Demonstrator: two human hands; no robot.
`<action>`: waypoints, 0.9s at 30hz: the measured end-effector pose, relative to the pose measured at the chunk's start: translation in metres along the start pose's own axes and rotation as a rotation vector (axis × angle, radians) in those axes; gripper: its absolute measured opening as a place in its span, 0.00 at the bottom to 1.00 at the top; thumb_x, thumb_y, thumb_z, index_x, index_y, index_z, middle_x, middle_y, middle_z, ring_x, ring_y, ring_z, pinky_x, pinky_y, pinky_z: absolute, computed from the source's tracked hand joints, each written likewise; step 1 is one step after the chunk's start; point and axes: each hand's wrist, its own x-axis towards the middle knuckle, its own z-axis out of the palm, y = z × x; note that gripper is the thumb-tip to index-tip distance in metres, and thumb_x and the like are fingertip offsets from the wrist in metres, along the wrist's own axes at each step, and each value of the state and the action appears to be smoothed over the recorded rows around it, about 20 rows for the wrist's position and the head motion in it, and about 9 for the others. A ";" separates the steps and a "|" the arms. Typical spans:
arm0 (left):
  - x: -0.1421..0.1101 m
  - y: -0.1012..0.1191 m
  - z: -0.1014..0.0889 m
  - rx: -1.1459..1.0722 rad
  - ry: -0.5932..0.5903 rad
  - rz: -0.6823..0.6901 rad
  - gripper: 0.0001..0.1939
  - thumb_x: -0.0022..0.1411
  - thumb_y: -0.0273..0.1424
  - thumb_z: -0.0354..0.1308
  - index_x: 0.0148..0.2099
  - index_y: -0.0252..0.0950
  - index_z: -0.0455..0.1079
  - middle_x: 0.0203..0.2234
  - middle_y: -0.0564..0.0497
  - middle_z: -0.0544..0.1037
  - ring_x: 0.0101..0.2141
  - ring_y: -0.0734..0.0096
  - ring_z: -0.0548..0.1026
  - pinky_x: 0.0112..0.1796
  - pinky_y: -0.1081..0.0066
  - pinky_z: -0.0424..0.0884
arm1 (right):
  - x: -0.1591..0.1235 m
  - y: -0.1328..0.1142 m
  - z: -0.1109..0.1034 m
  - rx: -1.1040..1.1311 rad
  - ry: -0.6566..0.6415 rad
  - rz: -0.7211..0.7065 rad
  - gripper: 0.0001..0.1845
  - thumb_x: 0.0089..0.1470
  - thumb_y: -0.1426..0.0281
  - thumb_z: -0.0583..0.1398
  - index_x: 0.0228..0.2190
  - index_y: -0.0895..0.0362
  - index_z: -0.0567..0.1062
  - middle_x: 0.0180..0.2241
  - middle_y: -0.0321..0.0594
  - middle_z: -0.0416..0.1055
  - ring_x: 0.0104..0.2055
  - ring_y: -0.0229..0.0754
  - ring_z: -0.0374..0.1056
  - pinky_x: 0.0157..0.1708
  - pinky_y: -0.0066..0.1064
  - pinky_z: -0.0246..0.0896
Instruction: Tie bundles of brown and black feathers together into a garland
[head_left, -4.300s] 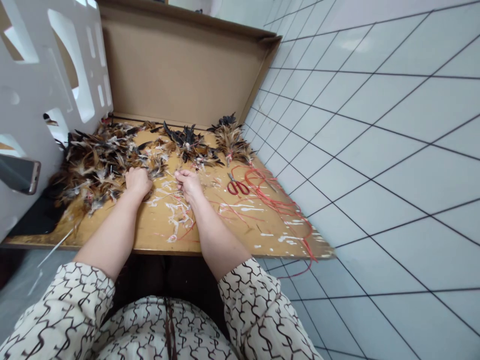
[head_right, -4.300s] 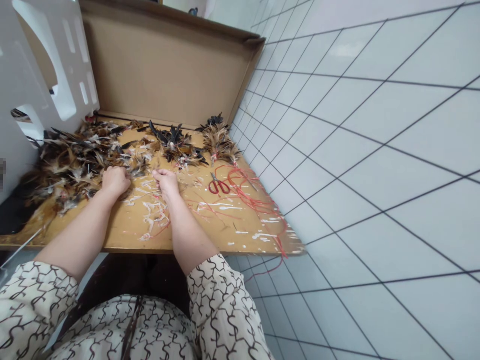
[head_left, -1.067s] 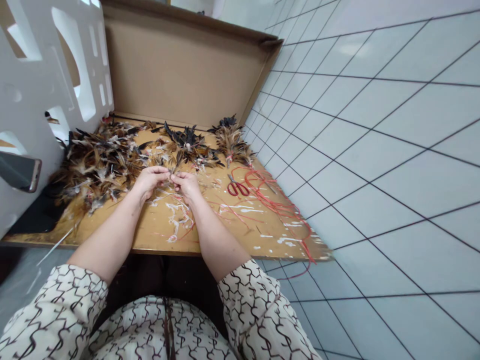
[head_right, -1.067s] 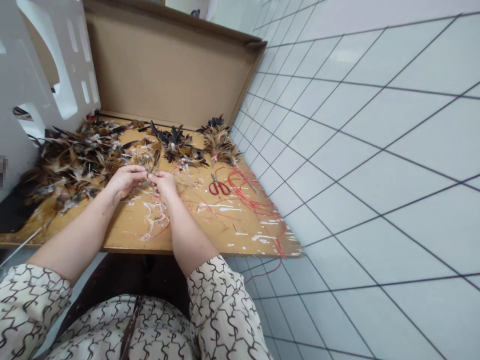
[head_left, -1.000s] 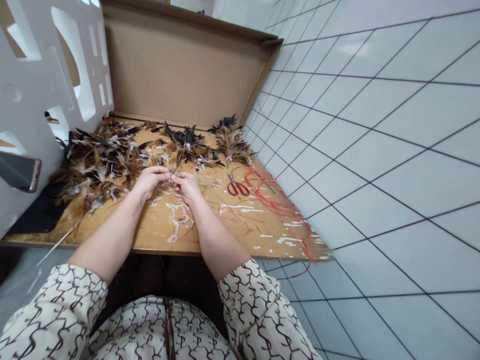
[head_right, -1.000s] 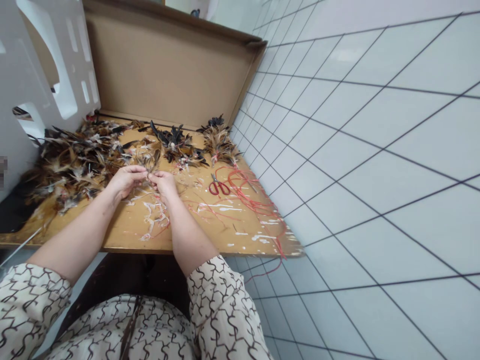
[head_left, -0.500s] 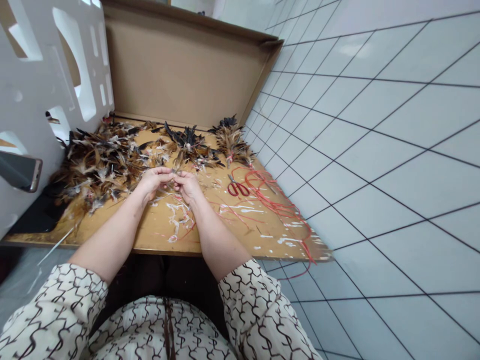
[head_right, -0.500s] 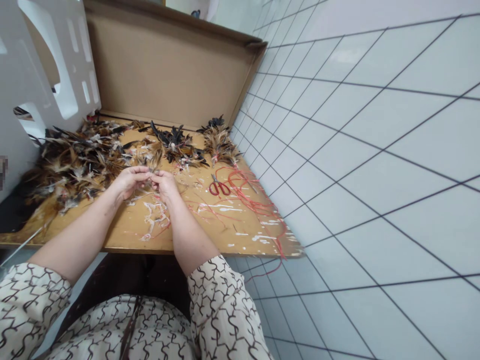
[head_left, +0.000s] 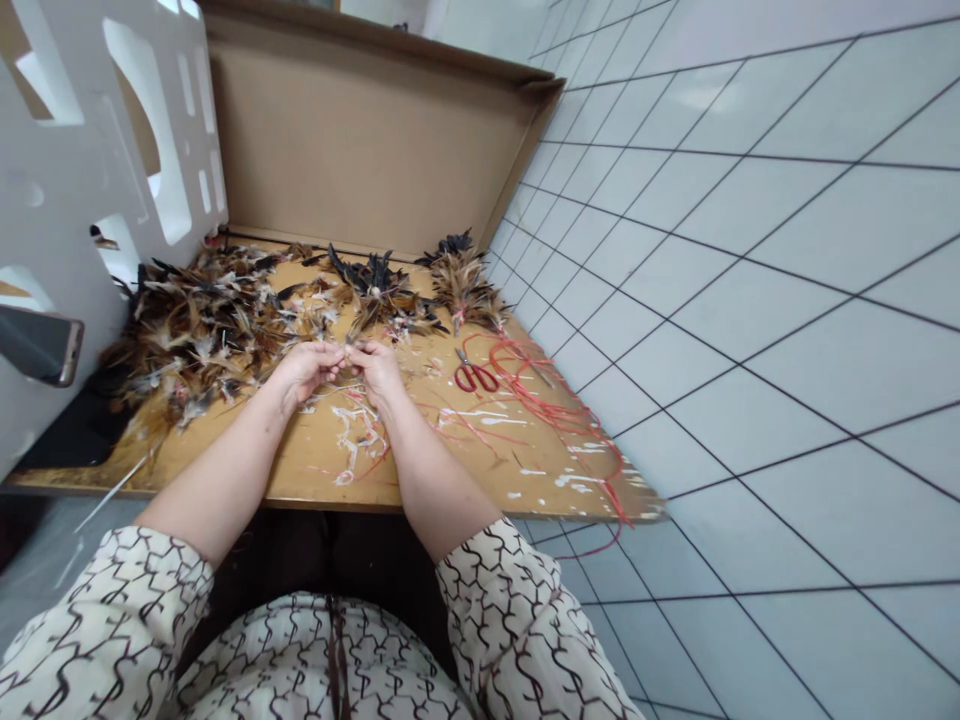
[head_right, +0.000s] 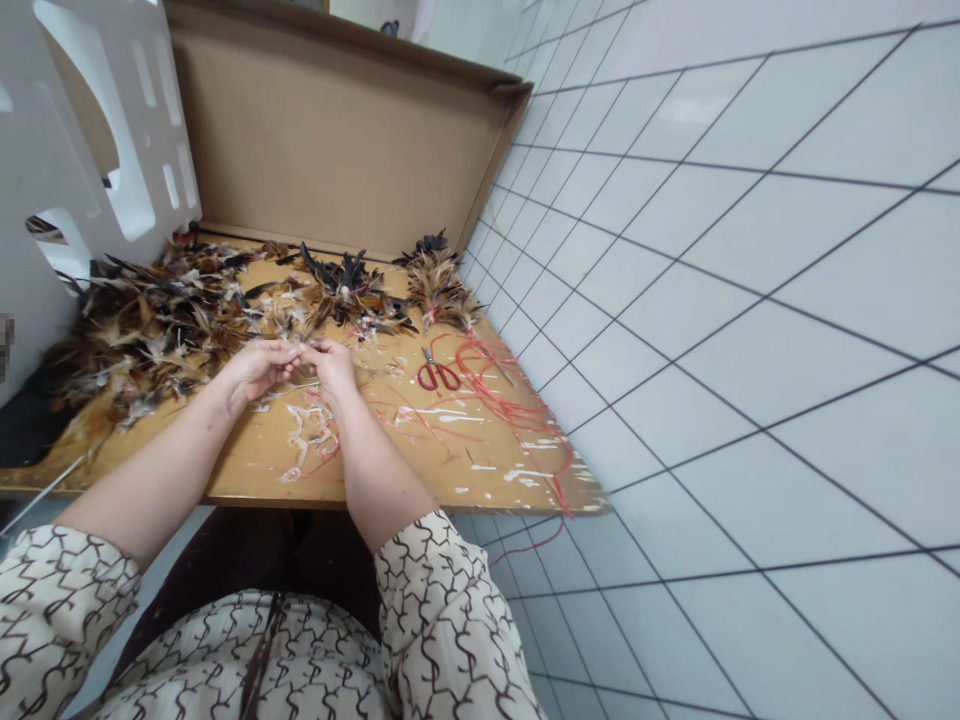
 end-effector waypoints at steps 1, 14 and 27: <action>0.000 0.001 0.000 -0.002 0.003 -0.001 0.06 0.41 0.18 0.62 0.19 0.29 0.68 0.13 0.53 0.69 0.15 0.83 0.63 0.18 0.80 0.60 | -0.001 -0.001 0.000 0.000 -0.022 0.007 0.10 0.30 0.76 0.64 0.12 0.60 0.66 0.12 0.28 0.62 0.17 0.27 0.56 0.17 0.21 0.47; -0.004 0.006 -0.001 0.138 0.042 0.016 0.05 0.38 0.20 0.61 0.18 0.31 0.67 0.13 0.52 0.69 0.15 0.80 0.63 0.19 0.77 0.58 | -0.002 -0.002 -0.001 0.017 -0.102 0.025 0.11 0.34 0.74 0.64 0.13 0.59 0.66 0.12 0.29 0.61 0.16 0.28 0.56 0.18 0.21 0.48; -0.005 0.022 -0.033 1.265 0.540 0.195 0.05 0.45 0.30 0.58 0.26 0.36 0.74 0.22 0.49 0.76 0.29 0.65 0.73 0.30 0.72 0.64 | 0.002 -0.001 -0.004 0.050 -0.038 0.052 0.10 0.35 0.77 0.62 0.13 0.59 0.65 0.12 0.27 0.57 0.16 0.26 0.50 0.17 0.20 0.45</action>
